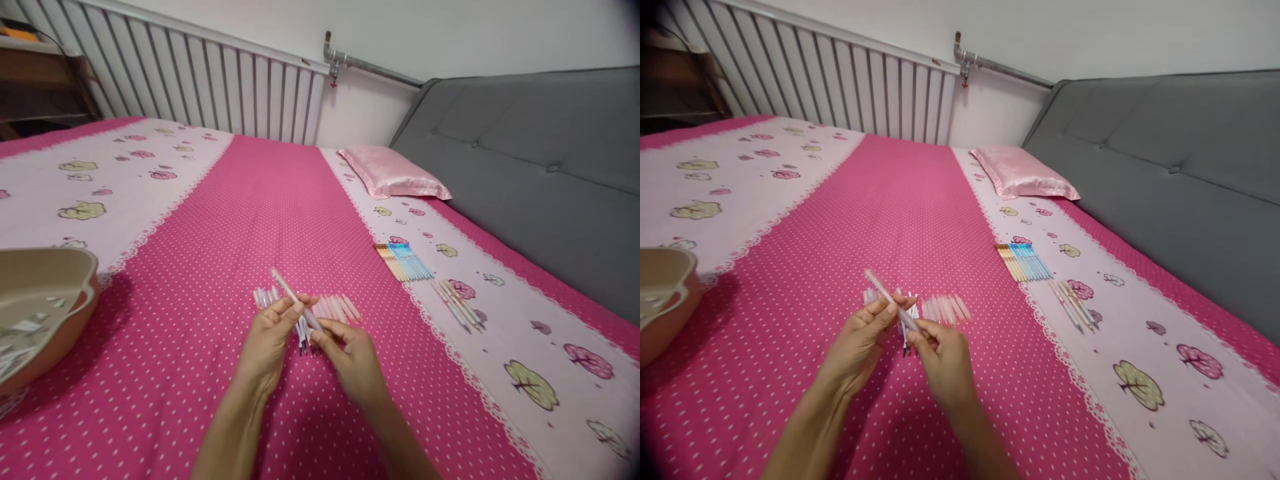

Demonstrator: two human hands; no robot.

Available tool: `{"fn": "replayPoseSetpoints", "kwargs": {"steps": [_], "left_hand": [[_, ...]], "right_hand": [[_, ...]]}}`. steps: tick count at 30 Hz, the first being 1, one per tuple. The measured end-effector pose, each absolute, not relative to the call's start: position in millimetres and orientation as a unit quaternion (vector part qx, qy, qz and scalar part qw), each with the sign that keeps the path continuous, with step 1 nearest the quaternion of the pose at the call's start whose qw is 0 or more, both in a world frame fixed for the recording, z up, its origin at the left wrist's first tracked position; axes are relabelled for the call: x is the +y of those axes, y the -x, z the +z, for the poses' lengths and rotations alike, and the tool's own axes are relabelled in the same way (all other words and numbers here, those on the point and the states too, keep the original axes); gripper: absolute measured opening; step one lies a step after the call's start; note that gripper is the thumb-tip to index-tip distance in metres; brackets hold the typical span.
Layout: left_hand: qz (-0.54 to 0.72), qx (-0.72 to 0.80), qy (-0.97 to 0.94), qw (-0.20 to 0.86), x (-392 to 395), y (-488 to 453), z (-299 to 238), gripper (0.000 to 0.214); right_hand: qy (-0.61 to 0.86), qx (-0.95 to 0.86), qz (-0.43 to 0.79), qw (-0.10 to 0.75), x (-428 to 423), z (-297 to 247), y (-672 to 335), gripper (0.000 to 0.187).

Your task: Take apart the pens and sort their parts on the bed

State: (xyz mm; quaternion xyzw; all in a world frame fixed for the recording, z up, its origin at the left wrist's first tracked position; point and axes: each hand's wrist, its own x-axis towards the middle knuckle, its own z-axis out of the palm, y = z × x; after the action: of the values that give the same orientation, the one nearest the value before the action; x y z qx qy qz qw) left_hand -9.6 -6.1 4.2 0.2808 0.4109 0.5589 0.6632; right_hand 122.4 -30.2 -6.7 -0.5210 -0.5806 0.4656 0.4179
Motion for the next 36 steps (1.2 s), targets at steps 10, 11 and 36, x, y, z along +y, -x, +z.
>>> {"fn": "replayPoseSetpoints", "kwargs": {"steps": [10,11,36], "left_hand": [[0.539,0.376,-0.252,0.71,-6.1,8.3,1.1,0.018],[0.541,0.368,-0.253,0.713,-5.6,9.7,0.5,0.018],[0.56,0.377,-0.258,0.691,-5.1,9.8,1.0,0.016]], "right_hand": [[0.563,-0.509,0.461,0.459,-29.3,-9.1,-124.1,0.032],[0.532,-0.503,0.51,0.451,-28.6,-8.6,-125.2,0.033],[0.588,-0.515,0.434,0.447,-29.3,-8.7,-128.3,0.03]]}}
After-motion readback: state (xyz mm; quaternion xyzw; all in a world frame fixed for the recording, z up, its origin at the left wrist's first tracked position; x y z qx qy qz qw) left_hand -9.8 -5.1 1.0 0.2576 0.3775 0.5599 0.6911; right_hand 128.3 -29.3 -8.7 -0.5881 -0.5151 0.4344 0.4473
